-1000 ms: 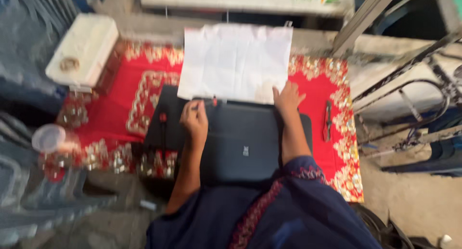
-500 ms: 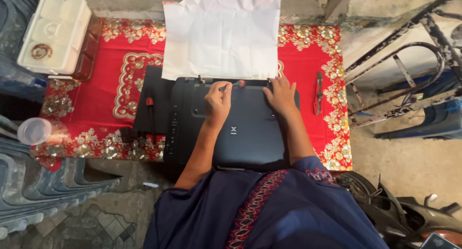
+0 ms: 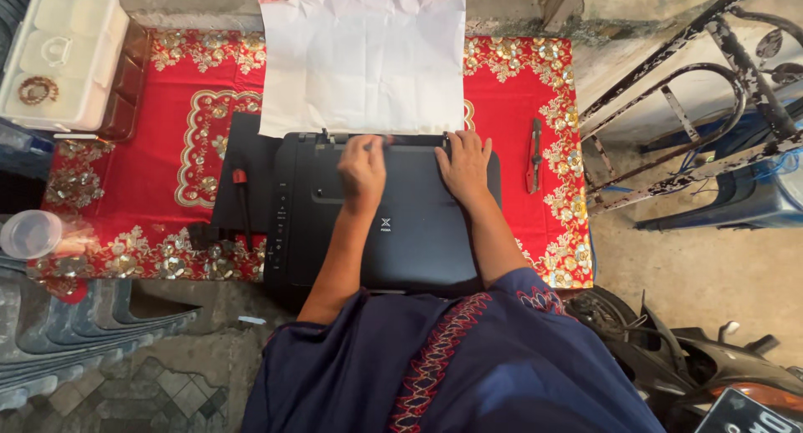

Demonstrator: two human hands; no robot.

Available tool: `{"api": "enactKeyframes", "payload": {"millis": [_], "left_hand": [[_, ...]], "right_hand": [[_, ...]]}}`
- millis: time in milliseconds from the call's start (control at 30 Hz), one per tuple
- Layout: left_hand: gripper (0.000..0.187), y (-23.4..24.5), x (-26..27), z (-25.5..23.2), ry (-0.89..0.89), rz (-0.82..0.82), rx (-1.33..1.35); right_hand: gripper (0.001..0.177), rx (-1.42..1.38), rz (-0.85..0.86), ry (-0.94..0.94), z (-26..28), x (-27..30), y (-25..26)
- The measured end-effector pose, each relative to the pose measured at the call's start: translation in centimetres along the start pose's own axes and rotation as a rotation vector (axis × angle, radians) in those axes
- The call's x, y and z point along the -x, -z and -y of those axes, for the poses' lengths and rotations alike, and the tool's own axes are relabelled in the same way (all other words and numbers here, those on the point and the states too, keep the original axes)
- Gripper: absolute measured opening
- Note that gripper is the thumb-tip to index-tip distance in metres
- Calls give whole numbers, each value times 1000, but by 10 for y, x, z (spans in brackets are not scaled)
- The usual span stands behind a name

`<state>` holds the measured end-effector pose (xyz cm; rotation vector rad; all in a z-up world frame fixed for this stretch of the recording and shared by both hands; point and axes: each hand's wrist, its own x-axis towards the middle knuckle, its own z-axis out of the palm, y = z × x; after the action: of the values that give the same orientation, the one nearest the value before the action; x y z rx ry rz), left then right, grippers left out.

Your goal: The person uses a screwdriver to remove screws from the top and side panels of a Canon printer. They open the top cover, remove the paper tray, and continue unscrewing components while the printer remains on a red floral tablecloth.

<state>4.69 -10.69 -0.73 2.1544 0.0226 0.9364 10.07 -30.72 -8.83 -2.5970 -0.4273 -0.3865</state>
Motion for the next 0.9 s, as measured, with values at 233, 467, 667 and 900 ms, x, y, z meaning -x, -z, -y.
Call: {"api": "enactKeyframes", "payload": {"millis": [233,467,667,900], "left_hand": [[10,0,8,-10,97,68,270],[9,50,-11,38,108,-108,-217],[8,62,-10,38,75,-30,-14],[12,104,-20,49,61,-200,-232]], "right_hand": [[44,16,28,-7,-4,1,-6],[45,17,41,-5,-12,2,-11],[46,-1,74,-17,-14,-1,-12],[57,-28,-22,21,4,1,-11]]}}
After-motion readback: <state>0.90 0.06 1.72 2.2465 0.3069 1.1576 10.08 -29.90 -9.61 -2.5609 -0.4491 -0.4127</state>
